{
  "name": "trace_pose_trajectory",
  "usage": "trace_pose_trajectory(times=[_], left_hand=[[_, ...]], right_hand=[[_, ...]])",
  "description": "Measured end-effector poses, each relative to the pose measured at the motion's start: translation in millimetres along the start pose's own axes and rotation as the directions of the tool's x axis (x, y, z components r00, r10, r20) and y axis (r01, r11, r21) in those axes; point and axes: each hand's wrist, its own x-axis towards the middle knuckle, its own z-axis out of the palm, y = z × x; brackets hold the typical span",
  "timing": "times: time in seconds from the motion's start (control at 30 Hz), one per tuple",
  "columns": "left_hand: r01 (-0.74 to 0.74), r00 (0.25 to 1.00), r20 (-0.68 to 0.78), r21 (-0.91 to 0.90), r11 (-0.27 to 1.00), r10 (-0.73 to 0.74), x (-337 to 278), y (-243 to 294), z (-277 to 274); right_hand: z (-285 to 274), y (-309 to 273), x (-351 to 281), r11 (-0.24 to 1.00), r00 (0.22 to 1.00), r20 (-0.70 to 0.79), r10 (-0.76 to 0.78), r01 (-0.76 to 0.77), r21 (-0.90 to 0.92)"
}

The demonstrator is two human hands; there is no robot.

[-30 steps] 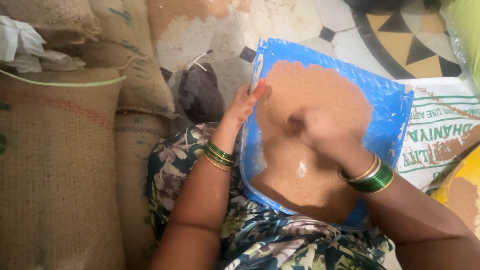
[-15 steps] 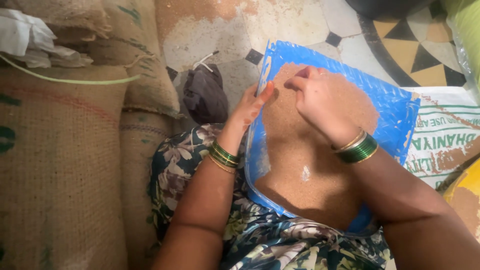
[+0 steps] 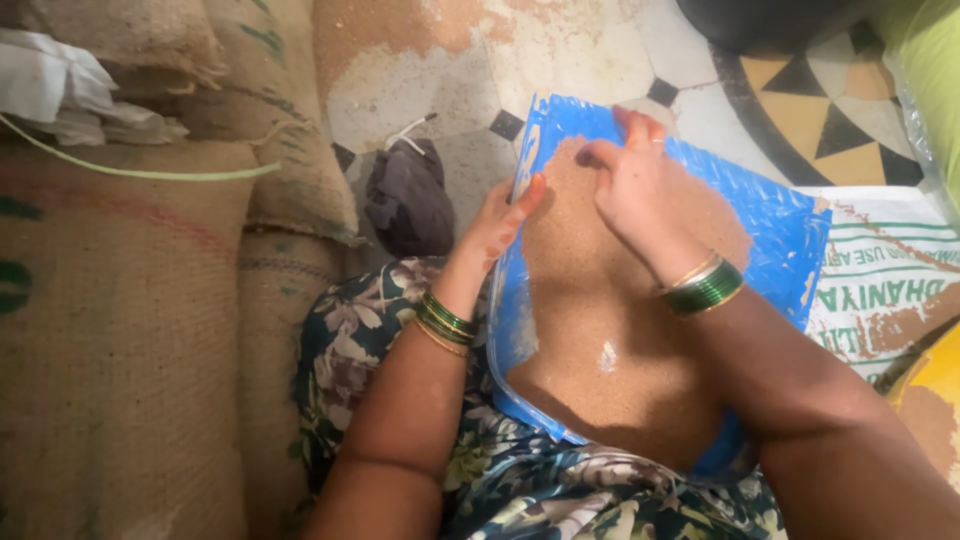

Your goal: The person is winnowing and sorting coriander seeds in a blue tray.

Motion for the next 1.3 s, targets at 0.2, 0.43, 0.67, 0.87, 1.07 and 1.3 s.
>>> trace_pose_trajectory(times=[0.2,0.43,0.67,0.87,1.07,1.3], left_hand=[[-0.039,0.999,0.002,-0.006,0.999,0.039,0.7,3.4,-0.7],[0.042,0.999,-0.004,-0.009,0.999,-0.042,14.2,-33.6,-7.4],[0.137,0.982,0.157,-0.199,0.971,-0.106,11.3,-32.2,-11.7],[0.082,0.987,0.152,-0.271,0.959,-0.041,14.7,-38.9,-15.2],[0.062,0.995,0.096,-0.273,0.960,-0.037,11.1,-51.9,-25.6],[0.069,0.996,0.069,-0.231,0.971,-0.055,18.4,-48.5,-20.3]], right_hand=[[2.3,5.8,11.2,0.999,0.967,-0.255,0.002,-0.013,-0.042],[-44.9,27.5,-12.6,0.997,0.989,-0.138,0.049,-0.057,-0.059],[-121.8,110.7,-67.0,0.919,0.870,0.300,0.392,-0.386,-0.079],[-79.0,171.8,-110.6,0.952,0.805,0.539,0.246,-0.097,-0.290],[-66.6,61.4,-77.0,0.989,0.782,0.608,-0.137,0.146,0.035],[-93.0,95.8,-55.8,0.961,0.959,0.169,0.226,-0.248,0.125]])
